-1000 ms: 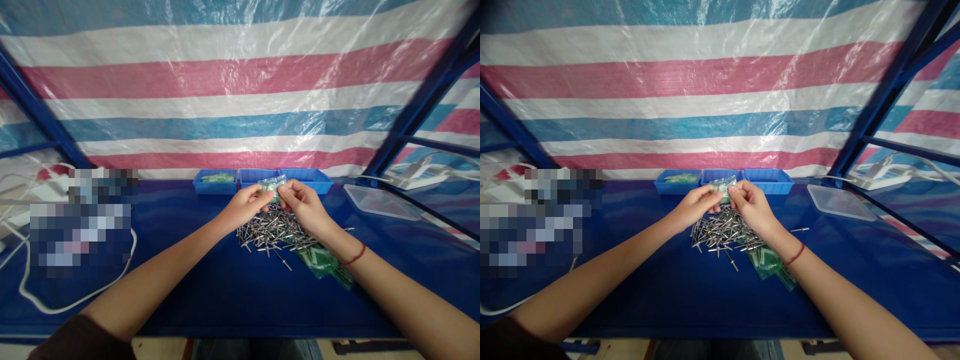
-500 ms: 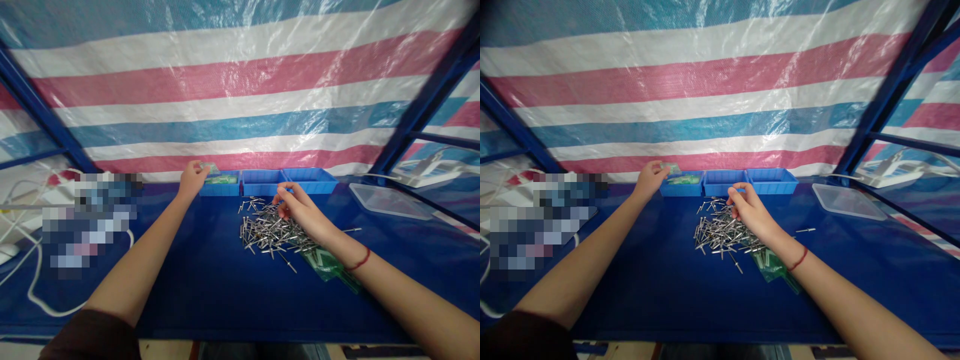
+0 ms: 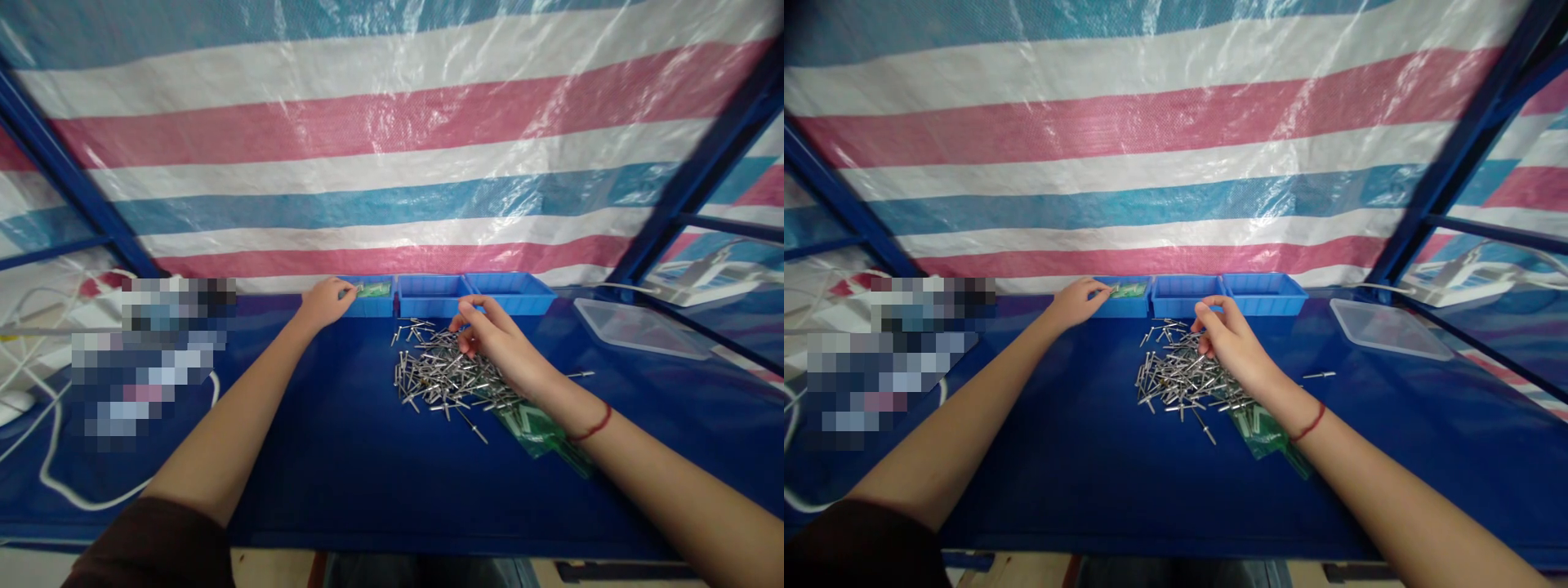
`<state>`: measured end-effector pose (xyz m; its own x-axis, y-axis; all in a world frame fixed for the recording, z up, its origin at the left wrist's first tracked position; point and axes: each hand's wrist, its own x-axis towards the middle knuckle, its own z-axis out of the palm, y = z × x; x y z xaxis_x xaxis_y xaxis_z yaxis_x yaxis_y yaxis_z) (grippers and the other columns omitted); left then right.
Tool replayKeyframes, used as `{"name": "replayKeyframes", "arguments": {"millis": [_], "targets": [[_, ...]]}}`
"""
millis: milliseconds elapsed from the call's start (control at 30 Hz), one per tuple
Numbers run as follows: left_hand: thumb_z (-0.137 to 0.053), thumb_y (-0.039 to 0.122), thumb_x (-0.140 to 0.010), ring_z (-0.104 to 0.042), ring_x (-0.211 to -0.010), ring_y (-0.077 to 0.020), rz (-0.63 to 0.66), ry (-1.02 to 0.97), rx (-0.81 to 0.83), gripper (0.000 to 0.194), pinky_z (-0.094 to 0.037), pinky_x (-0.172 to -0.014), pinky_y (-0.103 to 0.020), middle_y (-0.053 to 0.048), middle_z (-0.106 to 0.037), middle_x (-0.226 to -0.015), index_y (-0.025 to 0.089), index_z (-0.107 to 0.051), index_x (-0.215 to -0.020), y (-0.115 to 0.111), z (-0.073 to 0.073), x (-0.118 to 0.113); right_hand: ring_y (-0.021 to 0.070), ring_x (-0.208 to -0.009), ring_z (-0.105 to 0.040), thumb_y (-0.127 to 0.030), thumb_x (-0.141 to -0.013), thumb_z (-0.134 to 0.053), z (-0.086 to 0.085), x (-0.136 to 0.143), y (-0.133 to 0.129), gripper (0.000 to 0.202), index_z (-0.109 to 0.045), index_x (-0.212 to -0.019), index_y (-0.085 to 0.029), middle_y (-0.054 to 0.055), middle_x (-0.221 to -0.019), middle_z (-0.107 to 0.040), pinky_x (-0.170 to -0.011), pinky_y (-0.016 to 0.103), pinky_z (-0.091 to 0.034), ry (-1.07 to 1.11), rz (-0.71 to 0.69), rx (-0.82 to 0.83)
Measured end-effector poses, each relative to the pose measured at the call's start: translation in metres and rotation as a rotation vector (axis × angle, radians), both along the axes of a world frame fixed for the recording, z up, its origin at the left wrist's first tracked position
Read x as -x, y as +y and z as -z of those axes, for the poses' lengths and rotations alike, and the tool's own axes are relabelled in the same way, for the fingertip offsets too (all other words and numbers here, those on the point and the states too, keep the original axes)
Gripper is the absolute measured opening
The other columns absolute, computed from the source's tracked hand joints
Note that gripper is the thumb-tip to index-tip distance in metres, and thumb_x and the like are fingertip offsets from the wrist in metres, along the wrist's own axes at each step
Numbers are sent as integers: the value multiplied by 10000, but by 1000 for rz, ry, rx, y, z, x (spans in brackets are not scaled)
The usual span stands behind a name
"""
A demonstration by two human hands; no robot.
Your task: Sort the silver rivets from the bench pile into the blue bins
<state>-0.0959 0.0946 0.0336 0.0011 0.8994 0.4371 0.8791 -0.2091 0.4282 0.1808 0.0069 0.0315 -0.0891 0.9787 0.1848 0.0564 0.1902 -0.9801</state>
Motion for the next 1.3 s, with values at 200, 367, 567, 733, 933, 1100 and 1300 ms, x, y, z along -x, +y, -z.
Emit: {"name": "replayKeyframes", "arguments": {"millis": [200, 367, 567, 733, 933, 1100, 1300], "targets": [[-482, 282, -841, -516, -1003, -270, 140, 132, -192, 221, -342, -910, -426, -90, -637, -995, 193, -679, -886, -17, -8, -30, 71, -451, -458, -433, -783, -563, -13, -12, 6, 234, -470, -829, -224, -28, -672, -552, -405, 214, -321, 89, 175, -98], [-466, 233, -869, -577, -854, -170, 781, 129, -142, 207, -387, -834, -307, -38, -660, -875, 229, -672, -883, -63, -13, -94, 71, -437, -438, -271, -748, -561, -17, -23, 14, 105, -487, -799, -218, -39, -618, -538, -402, 213, -306, 97, 262, -159], [-557, 455, -825, -554, -998, -232, 1063, 356, -244, 367, -384, -842, -360, -77, -633, -1092, 214, -612, -1097, -127, 16, -161, 74, -431, -427, -270, -731, -558, -14, -24, 16, 124, -478, -808, -214, -45, -596, -533, -398, 211, -300, 64, 259, -172], [-547, 467, -837, -571, -972, -228, 962, 337, -244, 364, -382, -801, -359, -55, -672, -1014, 192, -627, -1060, -130, 34, -172, 80, -452, -445, -276, -733, -551, -12, -21, 14, 150, -489, -851, -206, -44, -599, -543, -424, 213, -329, 14, 230, -197], [-490, 263, -901, -563, -950, -197, 865, 173, -228, 187, -379, -849, -346, -29, -668, -1001, 195, -648, -972, -122, 25, -165, 88, -457, -456, -272, -741, -554, -7, -23, 17, 161, -502, -879, -205, -35, -613, -559, -429, 225, -347, -35, 203, -208], [-522, 247, -875, -581, -873, -184, 750, -164, -109, 141, -423, -807, -318, -44, -663, -905, 189, -644, -916, -108, 18, -158, 88, -465, -450, -265, -774, -534, -9, -24, 18, 76, -540, -749, -194, -20, -595, -540, -448, 237, -358, -55, 179, -207], [-506, 314, -865, -585, -752, -153, 551, -704, 67, 200, -446, -691, -265, -39, -650, -828, 148, -603, -922, -73, 21, -138, 107, -481, -486, -474, -867, -415, -9, -20, 14, 377, -556, -673, -183, 6, -572, -532, -444, 253, -357, -86, 56, -129]]}}
